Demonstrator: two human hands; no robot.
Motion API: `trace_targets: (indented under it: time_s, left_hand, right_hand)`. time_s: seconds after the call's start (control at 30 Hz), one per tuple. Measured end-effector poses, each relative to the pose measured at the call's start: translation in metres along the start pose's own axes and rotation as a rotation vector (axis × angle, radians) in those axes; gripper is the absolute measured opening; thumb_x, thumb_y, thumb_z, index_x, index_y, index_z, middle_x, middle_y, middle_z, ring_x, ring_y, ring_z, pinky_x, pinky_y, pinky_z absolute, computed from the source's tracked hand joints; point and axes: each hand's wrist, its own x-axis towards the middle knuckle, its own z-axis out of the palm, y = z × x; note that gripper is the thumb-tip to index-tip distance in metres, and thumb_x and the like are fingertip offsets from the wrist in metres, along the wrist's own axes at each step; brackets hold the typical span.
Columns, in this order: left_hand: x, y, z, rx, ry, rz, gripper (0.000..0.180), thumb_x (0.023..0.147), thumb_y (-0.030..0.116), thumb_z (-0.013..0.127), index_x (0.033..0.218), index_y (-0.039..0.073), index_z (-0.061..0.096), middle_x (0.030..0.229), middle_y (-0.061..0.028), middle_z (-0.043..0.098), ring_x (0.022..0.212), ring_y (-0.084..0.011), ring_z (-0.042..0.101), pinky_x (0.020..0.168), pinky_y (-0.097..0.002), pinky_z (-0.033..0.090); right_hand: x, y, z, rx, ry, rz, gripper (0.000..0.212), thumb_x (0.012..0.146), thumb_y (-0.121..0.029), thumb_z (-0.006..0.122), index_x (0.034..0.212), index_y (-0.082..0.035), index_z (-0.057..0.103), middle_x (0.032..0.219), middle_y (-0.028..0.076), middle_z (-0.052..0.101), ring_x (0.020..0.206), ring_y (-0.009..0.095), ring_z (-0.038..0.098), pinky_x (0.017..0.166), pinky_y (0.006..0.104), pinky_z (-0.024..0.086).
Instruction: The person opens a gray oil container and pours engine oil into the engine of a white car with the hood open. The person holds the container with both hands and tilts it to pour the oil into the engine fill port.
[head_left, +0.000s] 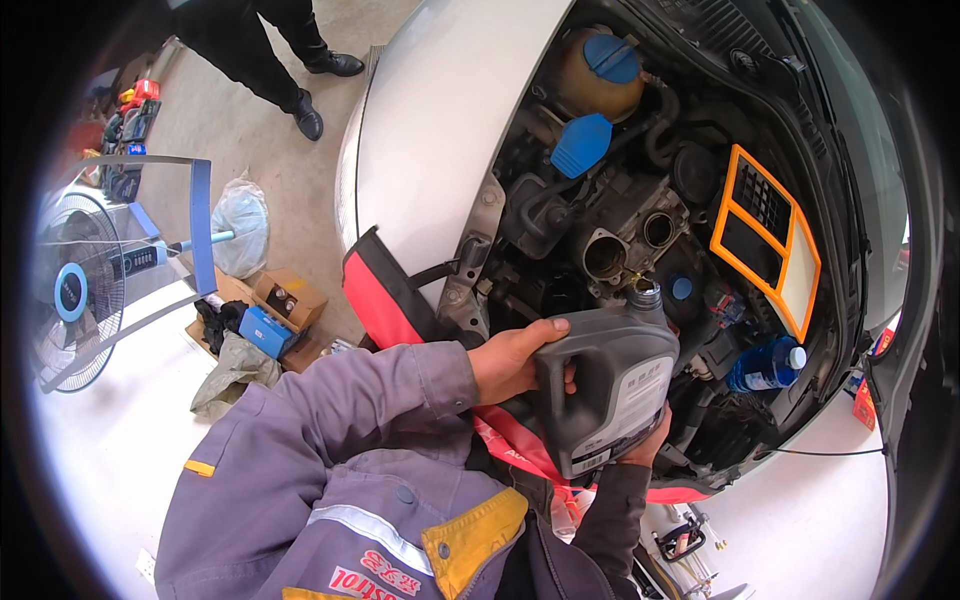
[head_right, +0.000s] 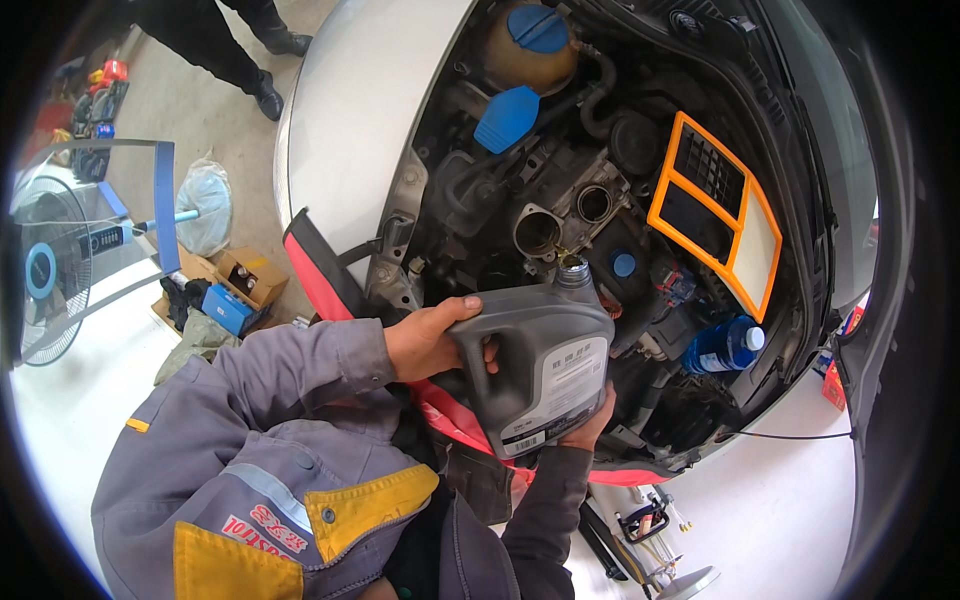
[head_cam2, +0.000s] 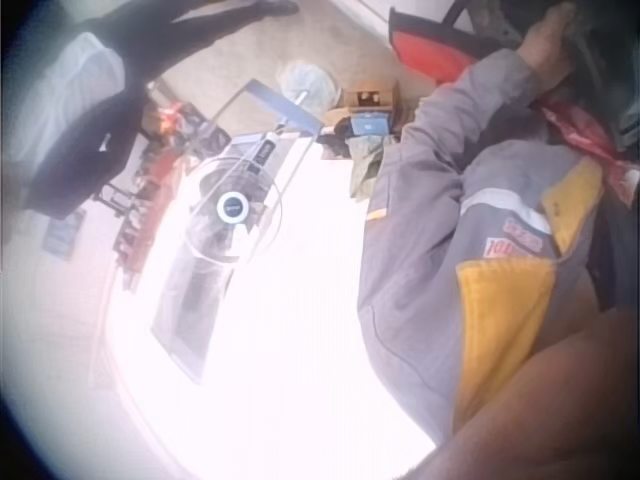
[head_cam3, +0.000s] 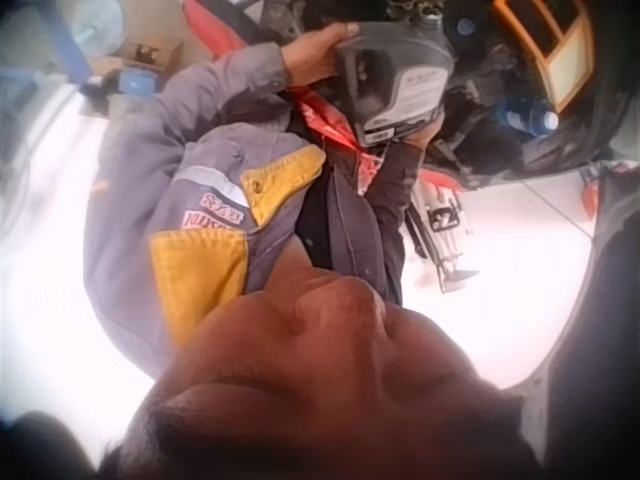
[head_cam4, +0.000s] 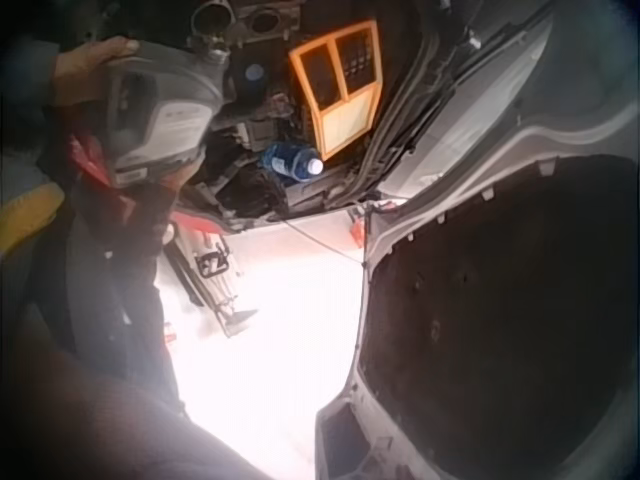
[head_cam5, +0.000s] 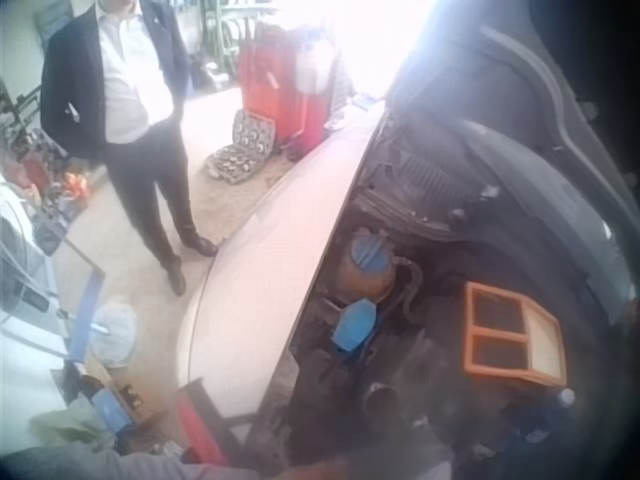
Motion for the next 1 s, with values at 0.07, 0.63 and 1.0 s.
trace_targets:
  time_s: [0.07,0.63,1.0]
  left_hand:
    - [0.001,-0.001,0.000,-0.002,0.003,-0.002,0.058,0.097,0.054,0.053,0.119,0.001,0.058,0.099,-0.0123,0.062,0.097,-0.0281,0.061,0.095,-0.0432,0.046]
    - [0.001,0.000,0.002,0.001,0.012,-0.009,0.051,0.099,0.050,0.049,0.119,0.004,0.057,0.096,-0.0123,0.062,0.097,-0.0291,0.061,0.095,-0.0458,0.046]
    - [0.001,-0.001,0.004,0.012,0.006,-0.017,0.054,0.097,0.051,0.050,0.123,0.004,0.056,0.099,-0.0124,0.061,0.098,-0.0291,0.061,0.096,-0.0464,0.046]
  right_hand:
    - [-0.001,0.000,0.000,-0.006,-0.009,0.001,0.052,0.099,-0.041,0.039,0.133,-0.006,0.057,0.130,0.010,0.063,0.115,0.030,0.061,0.101,0.0410,0.047]
    - [0.000,-0.001,-0.006,-0.002,-0.002,0.015,0.052,0.099,-0.042,0.040,0.132,-0.006,0.058,0.130,0.010,0.063,0.116,0.030,0.061,0.101,0.0419,0.047]
    - [-0.004,-0.002,-0.006,-0.008,0.000,-0.007,0.052,0.099,-0.042,0.040,0.132,-0.006,0.058,0.129,0.011,0.064,0.115,0.029,0.062,0.101,0.0413,0.047]
